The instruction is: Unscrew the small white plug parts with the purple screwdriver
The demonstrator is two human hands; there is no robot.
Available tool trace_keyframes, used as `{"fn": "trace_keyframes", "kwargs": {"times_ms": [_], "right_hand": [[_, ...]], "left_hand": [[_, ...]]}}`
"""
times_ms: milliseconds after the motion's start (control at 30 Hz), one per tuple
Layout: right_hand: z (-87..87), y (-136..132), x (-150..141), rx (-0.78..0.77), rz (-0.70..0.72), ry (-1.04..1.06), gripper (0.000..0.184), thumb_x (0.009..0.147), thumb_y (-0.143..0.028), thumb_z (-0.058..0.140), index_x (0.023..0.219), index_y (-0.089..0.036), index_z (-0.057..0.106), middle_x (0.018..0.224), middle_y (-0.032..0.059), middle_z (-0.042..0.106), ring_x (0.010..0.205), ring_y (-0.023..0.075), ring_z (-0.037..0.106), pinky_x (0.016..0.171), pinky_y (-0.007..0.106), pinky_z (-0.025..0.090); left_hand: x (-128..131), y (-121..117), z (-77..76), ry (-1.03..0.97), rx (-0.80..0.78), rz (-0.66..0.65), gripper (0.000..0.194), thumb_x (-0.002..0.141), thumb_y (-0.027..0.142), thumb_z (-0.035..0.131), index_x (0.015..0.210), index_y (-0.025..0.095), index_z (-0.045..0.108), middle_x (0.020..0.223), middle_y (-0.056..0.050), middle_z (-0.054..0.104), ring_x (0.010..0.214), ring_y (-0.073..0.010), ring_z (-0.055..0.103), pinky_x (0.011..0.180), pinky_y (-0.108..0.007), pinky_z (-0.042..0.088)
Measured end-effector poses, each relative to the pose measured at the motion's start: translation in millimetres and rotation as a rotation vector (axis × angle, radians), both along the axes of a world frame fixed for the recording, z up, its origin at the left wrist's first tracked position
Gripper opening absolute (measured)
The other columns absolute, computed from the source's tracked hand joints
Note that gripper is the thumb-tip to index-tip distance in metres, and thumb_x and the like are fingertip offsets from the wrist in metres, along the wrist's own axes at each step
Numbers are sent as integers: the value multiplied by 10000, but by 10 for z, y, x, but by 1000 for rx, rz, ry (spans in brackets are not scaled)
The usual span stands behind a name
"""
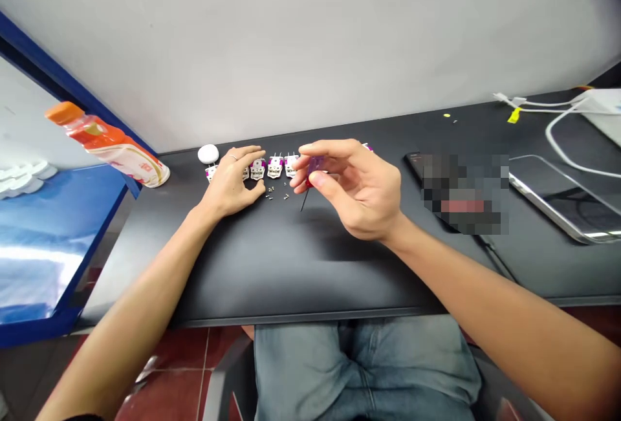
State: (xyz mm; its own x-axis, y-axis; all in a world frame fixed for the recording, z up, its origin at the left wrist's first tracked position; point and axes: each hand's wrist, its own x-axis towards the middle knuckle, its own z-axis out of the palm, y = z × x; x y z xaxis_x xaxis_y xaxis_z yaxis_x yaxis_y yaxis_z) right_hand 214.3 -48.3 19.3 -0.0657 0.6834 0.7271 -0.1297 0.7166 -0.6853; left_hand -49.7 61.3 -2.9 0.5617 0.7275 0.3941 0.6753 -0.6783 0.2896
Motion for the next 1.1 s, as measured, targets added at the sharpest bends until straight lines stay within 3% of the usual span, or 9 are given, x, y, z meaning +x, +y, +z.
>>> {"fn": "trace_keyframes", "kwargs": {"times_ms": [133,267,433,533,633,800,933,1033,1100], "right_hand": [[11,16,17,0,15,34,325,1137,-158,731,1417,-299,815,1199,21,837,999,150,842,880,330,799],[-6,23,25,-9,6,27,308,1135,-183,749,1412,-300,817,1197,23,842,994,157,848,869,329,799],[-15,34,37,-7,-50,20,287,1142,-202,744,1409,-283,810,1188,23,841,979,156,856,861,325,797],[14,40,50,26,-130,3,258,1145,-237,742,1392,-284,803,1171,23,837,950,164,845,823,339,800],[39,42,63,47,-189,-2,234,1139,-292,761,1369,-293,802,1147,19,835,915,170,830,781,349,804],[-16,26,60,12,-133,-34,268,1132,-259,761,1394,-297,806,1165,25,836,929,170,843,791,340,808],[-79,7,40,14,-69,-43,351,1116,-149,753,1429,-299,806,1190,26,840,950,165,856,815,332,804],[-102,-4,21,29,-58,-54,399,1102,-96,755,1442,-297,809,1193,27,846,975,162,871,860,320,802],[-113,-10,5,41,-47,-68,418,1095,-72,755,1442,-298,810,1197,25,851,1004,165,885,889,313,801]], "left_hand": [[33,75,131,37,9,-147,639,996,358,720,1609,179,717,1666,-177,728,1567,-396,657,1358,-628,519],[86,295,296,172,-110,-347,603,940,309,750,1535,212,769,1547,-154,787,1638,-404,574,1346,-592,524],[123,423,417,161,-126,-343,561,901,342,781,1443,198,818,1327,-157,818,1365,-371,709,1195,-531,601],[139,234,506,97,-53,-298,541,888,403,804,1395,215,826,1208,-115,840,1260,-356,714,1112,-498,608],[198,-105,584,177,-64,-387,409,925,444,782,1253,211,857,1185,-114,842,1199,-350,704,1086,-506,582],[350,-557,535,404,-14,-382,423,985,606,808,1010,184,806,1052,-131,820,1092,-362,707,1005,-525,540],[338,-626,473,407,-30,-397,503,976,678,849,1086,189,802,1151,-131,830,1117,-360,729,982,-495,523],[276,-597,467,345,-73,-447,426,972,542,864,1221,202,800,1295,-132,824,1144,-343,740,972,-462,526],[255,-580,457,321,-98,-460,306,969,434,841,1174,212,794,1228,-110,828,1105,-324,746,953,-442,524]]}}
